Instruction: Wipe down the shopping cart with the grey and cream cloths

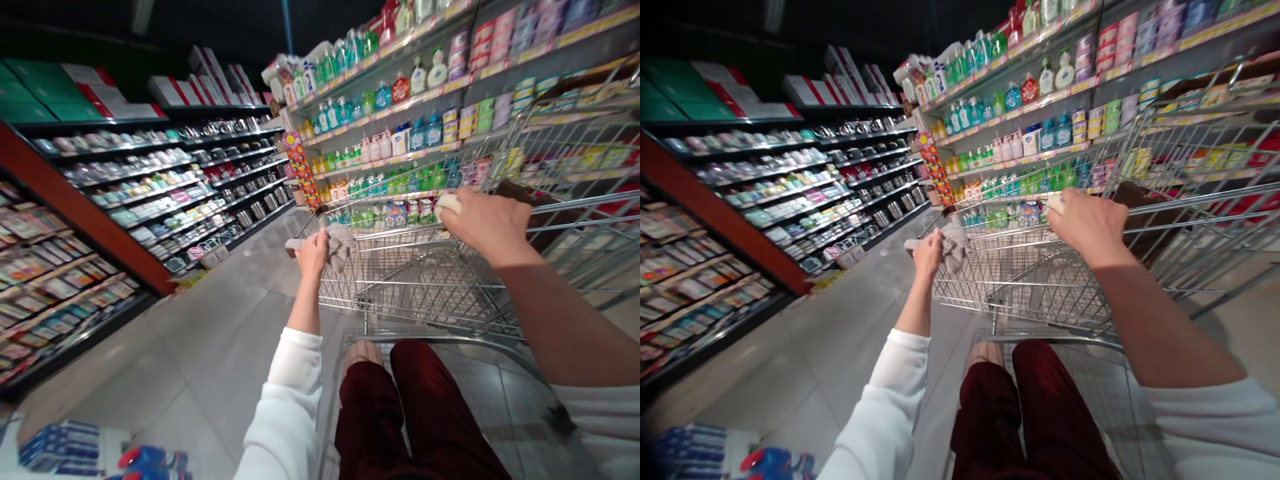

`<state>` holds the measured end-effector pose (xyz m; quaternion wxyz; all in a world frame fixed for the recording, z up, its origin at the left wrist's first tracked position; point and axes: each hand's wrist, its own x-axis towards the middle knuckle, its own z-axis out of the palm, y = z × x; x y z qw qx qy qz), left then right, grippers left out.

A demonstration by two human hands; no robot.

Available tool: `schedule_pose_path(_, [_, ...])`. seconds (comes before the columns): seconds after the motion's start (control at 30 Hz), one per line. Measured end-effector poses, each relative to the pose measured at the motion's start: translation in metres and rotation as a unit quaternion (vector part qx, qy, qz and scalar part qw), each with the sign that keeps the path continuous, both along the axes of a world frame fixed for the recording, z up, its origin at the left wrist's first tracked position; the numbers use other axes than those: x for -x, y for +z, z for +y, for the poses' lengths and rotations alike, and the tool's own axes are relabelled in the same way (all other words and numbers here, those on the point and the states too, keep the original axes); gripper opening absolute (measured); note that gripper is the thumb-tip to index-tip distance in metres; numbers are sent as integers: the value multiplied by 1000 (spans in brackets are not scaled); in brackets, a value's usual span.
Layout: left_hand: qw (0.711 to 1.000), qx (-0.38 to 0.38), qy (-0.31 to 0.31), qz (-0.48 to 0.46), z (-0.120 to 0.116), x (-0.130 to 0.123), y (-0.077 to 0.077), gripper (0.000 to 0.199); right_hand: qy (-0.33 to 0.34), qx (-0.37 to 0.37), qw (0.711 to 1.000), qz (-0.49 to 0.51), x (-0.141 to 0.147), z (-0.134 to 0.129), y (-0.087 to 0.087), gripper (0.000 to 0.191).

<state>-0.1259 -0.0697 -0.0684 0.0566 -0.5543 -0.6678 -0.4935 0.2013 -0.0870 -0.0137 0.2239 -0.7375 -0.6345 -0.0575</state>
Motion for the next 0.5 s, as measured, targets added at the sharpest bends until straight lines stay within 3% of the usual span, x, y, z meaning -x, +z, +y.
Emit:
schedule_pose_path(0.1, [987,66,57,134,13,-18,-11,39,5,-13,1000,3,1,-2,0,54])
schedule_pose_path(0.2, [982,55,70,169,18,-13,-27,39,10,-20,1000,4,2,-4,0,53])
schedule_pose_path(0.37, [982,-50,10,181,16,7,-55,39,12,-40,999,-6,6,-9,-2,50])
schedule_pose_path(0.5, [984,-130,-6,125,17,4,-79,46,16,-53,998,-2,10,-8,-4,49])
